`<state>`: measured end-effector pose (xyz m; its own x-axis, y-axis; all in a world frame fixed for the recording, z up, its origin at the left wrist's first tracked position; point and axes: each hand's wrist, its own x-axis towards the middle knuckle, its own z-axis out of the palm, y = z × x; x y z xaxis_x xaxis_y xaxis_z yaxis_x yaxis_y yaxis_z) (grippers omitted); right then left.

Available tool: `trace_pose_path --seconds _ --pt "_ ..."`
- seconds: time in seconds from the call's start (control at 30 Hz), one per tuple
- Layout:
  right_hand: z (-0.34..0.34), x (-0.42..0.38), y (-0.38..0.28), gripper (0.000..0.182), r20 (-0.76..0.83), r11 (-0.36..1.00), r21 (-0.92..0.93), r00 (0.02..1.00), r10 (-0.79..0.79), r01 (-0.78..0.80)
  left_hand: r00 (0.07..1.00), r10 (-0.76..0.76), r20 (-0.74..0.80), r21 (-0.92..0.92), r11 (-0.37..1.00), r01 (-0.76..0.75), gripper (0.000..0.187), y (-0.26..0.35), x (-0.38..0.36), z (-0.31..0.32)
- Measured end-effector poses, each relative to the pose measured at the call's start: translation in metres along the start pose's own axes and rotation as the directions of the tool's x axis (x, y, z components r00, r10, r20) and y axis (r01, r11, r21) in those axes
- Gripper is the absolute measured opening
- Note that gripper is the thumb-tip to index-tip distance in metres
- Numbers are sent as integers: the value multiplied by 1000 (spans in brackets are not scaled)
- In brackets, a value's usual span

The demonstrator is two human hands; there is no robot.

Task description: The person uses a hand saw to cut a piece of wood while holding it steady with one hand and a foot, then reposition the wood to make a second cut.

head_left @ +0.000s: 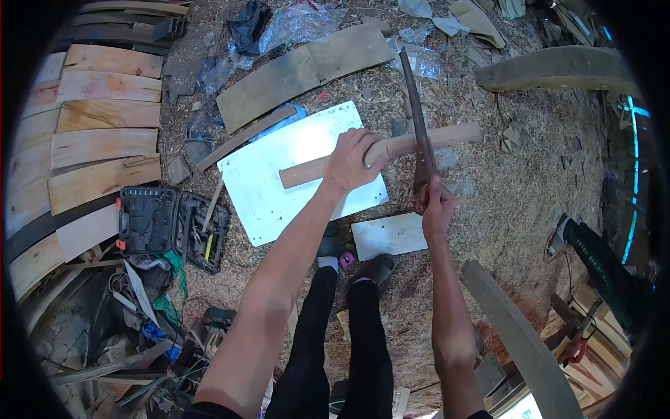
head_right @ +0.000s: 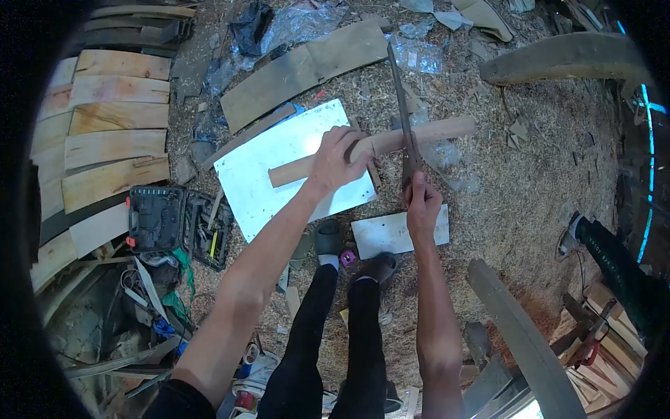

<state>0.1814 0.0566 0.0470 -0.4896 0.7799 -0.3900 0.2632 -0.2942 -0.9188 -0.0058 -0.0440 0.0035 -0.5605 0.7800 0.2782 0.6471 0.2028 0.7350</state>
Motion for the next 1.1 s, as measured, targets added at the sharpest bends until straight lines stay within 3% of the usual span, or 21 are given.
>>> trace_pose_path --seconds 0.07,0.13,0.17,0.2,0.27,0.3,0.43,0.6,0.8,0.87,0.97,1.1 --pt "5 0 -2 57 33 999 40 999 9 -10 997 -8 -76 -16 1000 7 34 -4 5 0" --pt "7 5 0 58 17 1000 -4 1000 12 -12 932 -125 -341 138 974 181 30 -2 13 0" --pt "4 4 1 59 -5 998 -56 1000 21 -22 946 -248 -207 191 939 288 41 -1 13 -1" --pt "2 3 1 59 -12 998 -53 1000 26 -27 948 -247 -198 191 939 285 41 1 13 5" --pt "-1 4 -2 59 19 998 -11 997 70 -70 949 -290 -126 433 844 316 54 4 17 17" --pt "-5 5 0 59 20 997 -6 997 71 -71 924 -381 -32 433 828 356 62 6 17 18" --pt "-14 5 -1 59 8 993 -111 999 43 -42 928 -370 -48 460 816 349 63 12 14 18" --pt "-17 -11 1 59 56 980 -192 997 56 -45 859 -506 -72 462 747 479 65 22 9 20" --pt "-24 -18 17 60 107 994 -69 990 96 -89 880 -467 -89 459 765 452 64 17 12 18" --pt "-25 -11 20 61 85 968 142 977 198 -208 879 -468 -89 474 756 451 65 16 14 19" --pt "-27 -6 25 63 71 982 115 987 144 -151 879 -469 -88 488 749 448 65 15 14 20" --pt "-26 -8 20 64 101 960 190 977 188 -204 883 -455 -112 495 745 447 68 12 13 22"
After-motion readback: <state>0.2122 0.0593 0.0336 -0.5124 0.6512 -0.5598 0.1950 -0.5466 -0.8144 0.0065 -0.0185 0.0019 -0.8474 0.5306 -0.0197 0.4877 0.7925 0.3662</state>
